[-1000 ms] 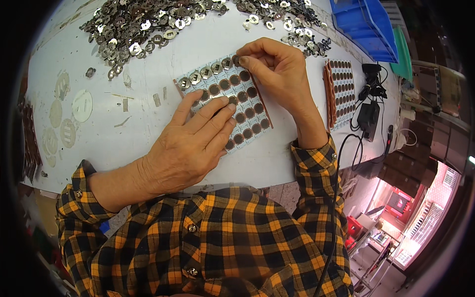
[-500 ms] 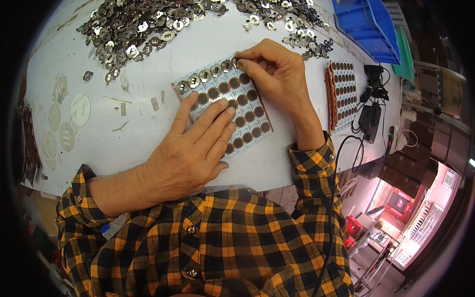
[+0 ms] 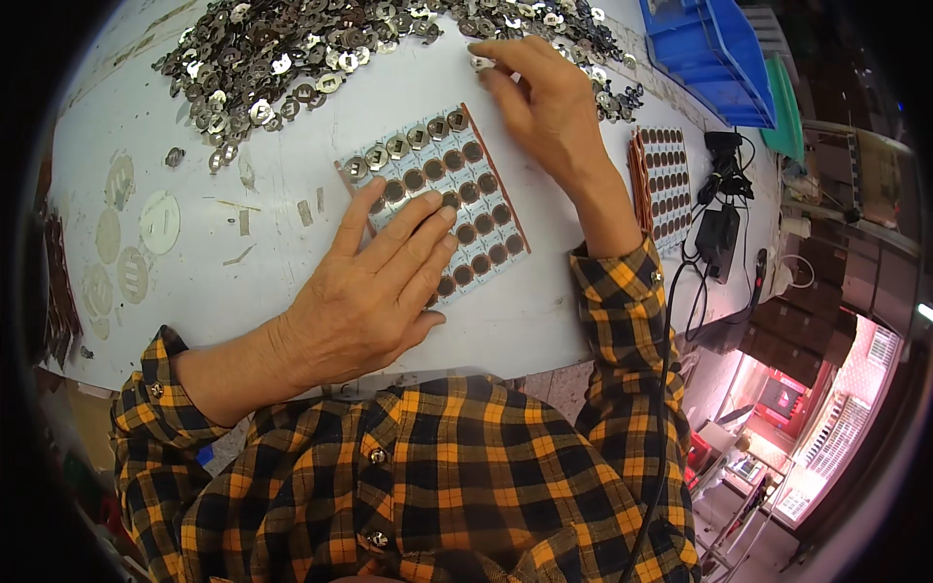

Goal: Pick up small metal hardware components from a pile and place them individually into a grid-like tray for assembly or sorting.

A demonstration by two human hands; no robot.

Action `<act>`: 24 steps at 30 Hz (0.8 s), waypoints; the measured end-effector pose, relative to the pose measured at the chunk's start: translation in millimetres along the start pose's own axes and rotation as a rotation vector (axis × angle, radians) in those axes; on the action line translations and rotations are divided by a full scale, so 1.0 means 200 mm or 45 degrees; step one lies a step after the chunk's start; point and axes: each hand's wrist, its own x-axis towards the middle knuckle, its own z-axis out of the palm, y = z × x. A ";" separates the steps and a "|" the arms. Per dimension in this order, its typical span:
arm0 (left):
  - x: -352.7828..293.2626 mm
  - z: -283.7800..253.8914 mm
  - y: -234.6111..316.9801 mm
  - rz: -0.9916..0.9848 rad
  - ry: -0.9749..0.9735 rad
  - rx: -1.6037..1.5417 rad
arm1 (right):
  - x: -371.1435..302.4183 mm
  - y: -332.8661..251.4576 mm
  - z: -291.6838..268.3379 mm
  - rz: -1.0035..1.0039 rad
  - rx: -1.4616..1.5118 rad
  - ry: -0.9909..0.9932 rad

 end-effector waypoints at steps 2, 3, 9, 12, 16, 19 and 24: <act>0.00 0.01 -0.01 0.006 0.008 -0.012 | 0.01 0.04 0.02 -0.112 -0.181 -0.005; 0.01 0.01 -0.01 0.010 0.011 -0.018 | 0.01 0.05 0.02 -0.151 -0.246 0.025; 0.00 0.03 -0.01 0.047 0.055 0.042 | -0.07 -0.14 -0.02 0.128 0.337 0.010; -0.01 0.04 0.01 0.118 0.158 0.088 | -0.15 -0.34 -0.06 0.547 0.945 -0.175; -0.01 0.04 0.04 0.162 0.196 0.085 | -0.20 -0.45 0.00 0.661 1.071 -0.172; -0.02 0.03 0.05 0.175 0.133 0.138 | -0.20 -0.46 0.03 0.710 1.120 -0.166; -0.03 0.03 0.07 0.198 0.098 0.227 | -0.21 -0.48 0.07 0.711 1.121 -0.203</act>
